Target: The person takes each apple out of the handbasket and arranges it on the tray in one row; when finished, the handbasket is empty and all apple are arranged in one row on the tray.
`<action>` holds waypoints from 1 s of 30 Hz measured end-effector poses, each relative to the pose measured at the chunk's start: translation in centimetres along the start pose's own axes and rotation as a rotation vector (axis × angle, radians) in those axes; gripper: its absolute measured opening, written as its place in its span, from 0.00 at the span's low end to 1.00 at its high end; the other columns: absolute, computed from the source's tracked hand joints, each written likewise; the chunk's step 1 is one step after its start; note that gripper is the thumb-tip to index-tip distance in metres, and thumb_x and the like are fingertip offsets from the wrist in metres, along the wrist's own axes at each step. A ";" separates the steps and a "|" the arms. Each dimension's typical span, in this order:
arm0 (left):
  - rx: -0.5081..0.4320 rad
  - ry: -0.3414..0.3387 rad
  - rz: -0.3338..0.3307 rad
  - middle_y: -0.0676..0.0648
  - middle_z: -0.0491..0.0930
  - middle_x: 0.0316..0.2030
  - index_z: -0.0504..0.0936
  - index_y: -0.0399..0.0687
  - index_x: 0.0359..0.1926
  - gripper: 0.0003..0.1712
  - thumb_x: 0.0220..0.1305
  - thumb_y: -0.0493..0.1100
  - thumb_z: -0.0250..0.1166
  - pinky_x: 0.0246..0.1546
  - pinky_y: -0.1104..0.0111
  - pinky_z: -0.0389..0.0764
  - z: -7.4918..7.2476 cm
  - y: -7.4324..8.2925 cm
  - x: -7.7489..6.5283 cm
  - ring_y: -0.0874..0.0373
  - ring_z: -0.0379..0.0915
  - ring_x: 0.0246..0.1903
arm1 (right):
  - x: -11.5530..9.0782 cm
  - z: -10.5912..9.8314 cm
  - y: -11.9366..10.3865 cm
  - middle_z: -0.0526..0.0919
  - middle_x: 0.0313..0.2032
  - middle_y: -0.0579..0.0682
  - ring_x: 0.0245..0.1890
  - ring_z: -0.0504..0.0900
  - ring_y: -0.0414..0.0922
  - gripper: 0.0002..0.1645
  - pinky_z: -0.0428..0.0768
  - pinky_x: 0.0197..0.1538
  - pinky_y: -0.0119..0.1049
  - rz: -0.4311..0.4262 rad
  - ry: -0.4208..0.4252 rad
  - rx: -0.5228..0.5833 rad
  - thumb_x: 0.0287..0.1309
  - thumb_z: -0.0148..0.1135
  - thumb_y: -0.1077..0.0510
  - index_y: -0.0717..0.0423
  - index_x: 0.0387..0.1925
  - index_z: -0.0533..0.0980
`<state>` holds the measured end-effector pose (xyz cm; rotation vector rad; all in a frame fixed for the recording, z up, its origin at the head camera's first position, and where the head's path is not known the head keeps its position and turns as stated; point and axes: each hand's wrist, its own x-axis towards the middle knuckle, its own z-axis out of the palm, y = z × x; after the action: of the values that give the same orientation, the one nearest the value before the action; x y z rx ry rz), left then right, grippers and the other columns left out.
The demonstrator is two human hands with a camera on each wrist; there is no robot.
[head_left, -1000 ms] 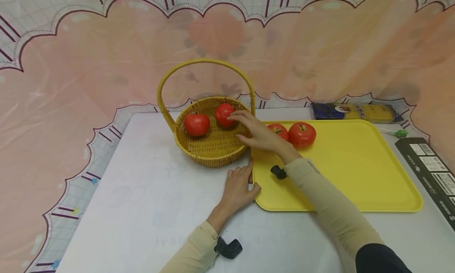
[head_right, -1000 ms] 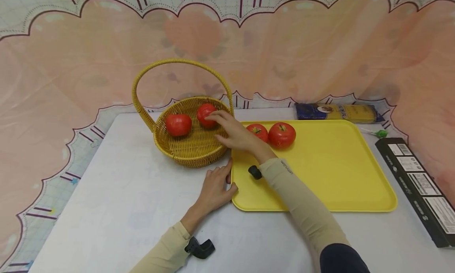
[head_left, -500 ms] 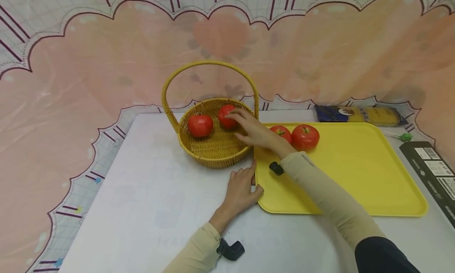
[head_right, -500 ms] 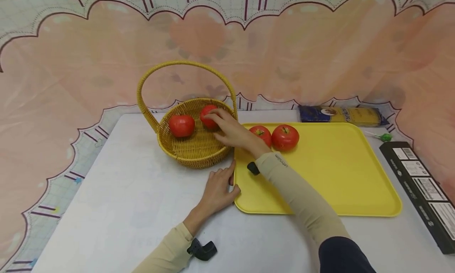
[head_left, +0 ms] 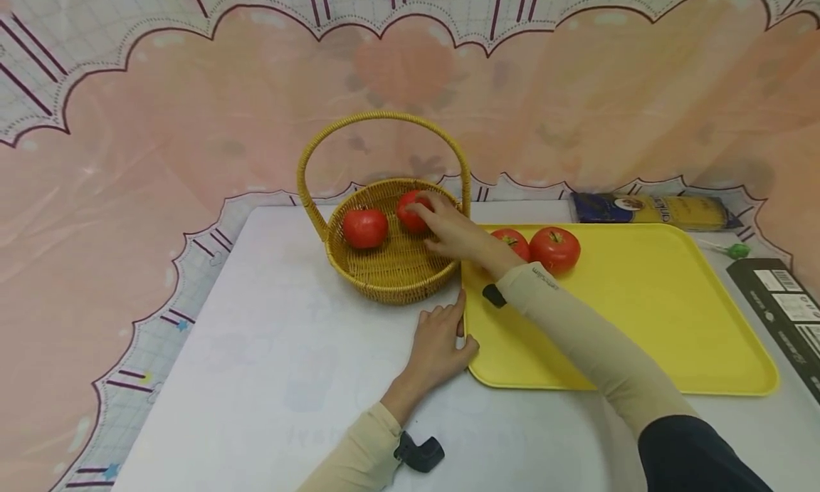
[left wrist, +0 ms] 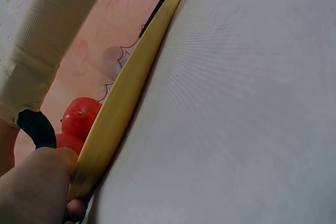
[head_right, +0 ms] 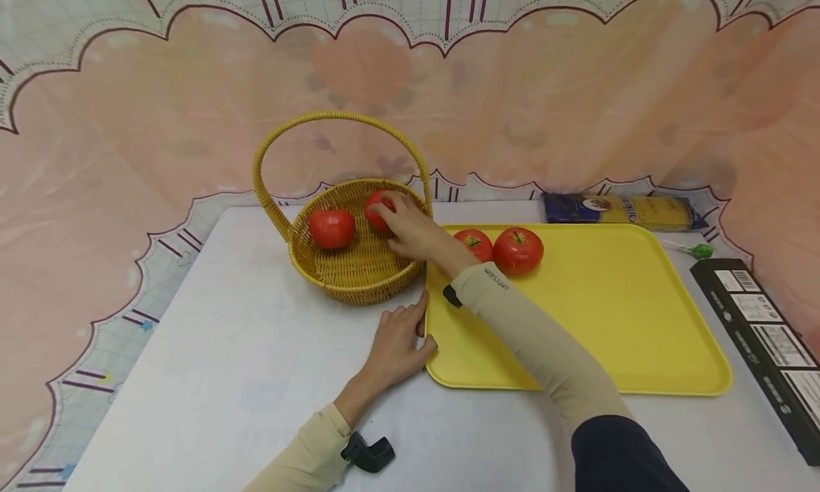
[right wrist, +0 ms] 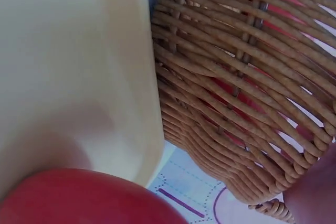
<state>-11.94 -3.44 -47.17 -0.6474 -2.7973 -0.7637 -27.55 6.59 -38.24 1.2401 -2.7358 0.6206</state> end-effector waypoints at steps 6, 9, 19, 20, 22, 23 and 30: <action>0.008 0.016 0.015 0.59 0.66 0.22 0.63 0.37 0.67 0.42 0.50 0.47 0.58 0.34 0.72 0.54 0.0 -0.1 -0.1 0.65 0.58 0.25 | 1.0 0.2 0.2 0.51 0.69 0.62 0.70 0.52 0.59 0.42 0.67 0.63 0.51 0.025 -0.041 -0.086 0.53 0.63 0.63 0.52 0.68 0.57; 0.012 0.021 0.015 0.59 0.66 0.22 0.64 0.37 0.67 0.42 0.49 0.47 0.58 0.34 0.72 0.53 0.1 -0.1 -0.2 0.66 0.57 0.25 | 1.4 0.4 0.3 0.51 0.69 0.62 0.70 0.52 0.60 0.43 0.65 0.64 0.52 0.019 -0.051 -0.128 0.52 0.64 0.63 0.52 0.69 0.57; 0.019 0.011 0.009 0.59 0.65 0.22 0.64 0.38 0.67 0.42 0.49 0.48 0.59 0.35 0.73 0.54 0.0 0.1 -0.1 0.65 0.58 0.26 | 2.7 0.7 1.1 0.50 0.70 0.61 0.72 0.48 0.60 0.43 0.56 0.68 0.57 0.051 -0.095 -0.213 0.50 0.62 0.65 0.50 0.67 0.58; 0.023 0.012 0.011 0.59 0.65 0.22 0.64 0.38 0.67 0.42 0.49 0.48 0.58 0.35 0.73 0.54 0.0 0.1 -0.1 0.66 0.58 0.26 | 2.8 0.7 1.1 0.50 0.70 0.61 0.72 0.47 0.60 0.42 0.56 0.68 0.57 0.060 -0.098 -0.217 0.50 0.62 0.66 0.50 0.67 0.58; 0.024 0.015 0.013 0.59 0.65 0.22 0.64 0.38 0.67 0.42 0.49 0.48 0.59 0.35 0.73 0.53 0.0 0.2 -0.1 0.66 0.58 0.26 | 3.1 0.7 1.2 0.50 0.70 0.61 0.72 0.47 0.60 0.41 0.56 0.68 0.58 0.080 -0.105 -0.217 0.51 0.61 0.67 0.50 0.66 0.58; 0.027 0.014 0.013 0.59 0.65 0.22 0.63 0.38 0.67 0.42 0.49 0.48 0.59 0.35 0.73 0.53 0.0 0.2 -0.1 0.66 0.58 0.26 | 3.2 0.8 1.3 0.51 0.70 0.61 0.72 0.47 0.60 0.40 0.56 0.68 0.58 0.085 -0.108 -0.222 0.51 0.60 0.67 0.50 0.66 0.58; 0.027 0.010 0.001 0.60 0.65 0.22 0.64 0.38 0.67 0.42 0.50 0.48 0.58 0.34 0.73 0.53 -0.2 0.1 -0.2 0.66 0.57 0.26 | 4.0 1.2 1.0 0.53 0.67 0.61 0.69 0.52 0.60 0.40 0.49 0.69 0.59 0.078 -0.136 -0.218 0.51 0.61 0.66 0.47 0.65 0.58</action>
<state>-11.72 -3.52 -47.01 -0.6382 -2.7927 -0.7260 -30.85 3.90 -38.70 1.1704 -2.8779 0.2413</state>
